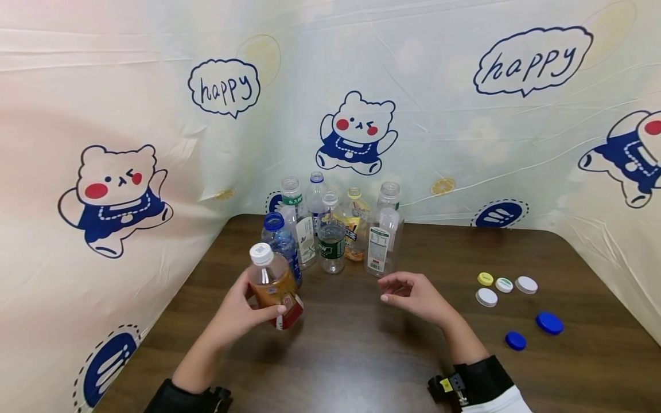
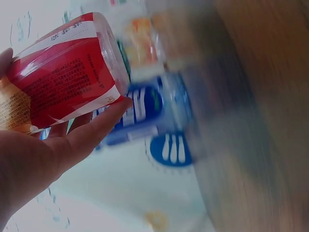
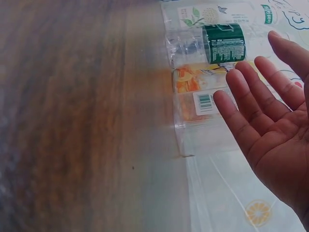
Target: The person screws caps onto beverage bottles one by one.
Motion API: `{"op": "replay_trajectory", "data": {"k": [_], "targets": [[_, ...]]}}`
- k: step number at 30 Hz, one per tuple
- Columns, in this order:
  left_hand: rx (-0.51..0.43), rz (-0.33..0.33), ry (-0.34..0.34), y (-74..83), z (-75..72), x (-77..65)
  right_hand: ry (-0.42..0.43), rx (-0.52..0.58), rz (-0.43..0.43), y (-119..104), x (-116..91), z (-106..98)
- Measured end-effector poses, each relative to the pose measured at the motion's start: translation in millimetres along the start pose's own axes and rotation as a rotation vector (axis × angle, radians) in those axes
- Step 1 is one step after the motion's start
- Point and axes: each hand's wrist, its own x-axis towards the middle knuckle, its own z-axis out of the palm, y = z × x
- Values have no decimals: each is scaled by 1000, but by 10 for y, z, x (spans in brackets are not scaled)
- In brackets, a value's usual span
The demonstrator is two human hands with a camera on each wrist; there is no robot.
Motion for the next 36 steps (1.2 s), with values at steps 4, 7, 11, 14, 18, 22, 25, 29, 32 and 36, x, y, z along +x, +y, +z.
{"op": "replay_trajectory", "data": {"k": [4, 7, 11, 14, 18, 22, 25, 29, 32, 36], "targets": [[21, 19, 74, -46, -192, -47, -4, 3, 0, 5, -8, -8], [22, -4, 107, -78, -338, -83, -6, 4, 2, 8, -12, -11], [35, -60, 131, -140, -520, -100, -9, 2, 8, 27, -18, -16], [53, -98, 148, -211, -636, -79, -11, -2, 7, 45, -20, -22], [53, -144, 173, -313, -767, -18, -8, -7, 2, 58, -22, -27], [49, -171, 201, -417, -888, 72, -5, -7, 2, 67, -27, -29], [72, -192, 227, -490, -974, 140, -3, -3, 2, 69, -34, -28], [106, -217, 247, -559, -1056, 213, -2, 4, 5, 63, -48, -29], [114, -226, 245, -595, -1085, 253, -3, 8, 8, 55, -57, -29], [91, -239, 232, -624, -1090, 286, -5, 8, 7, 52, -65, -27]]}}
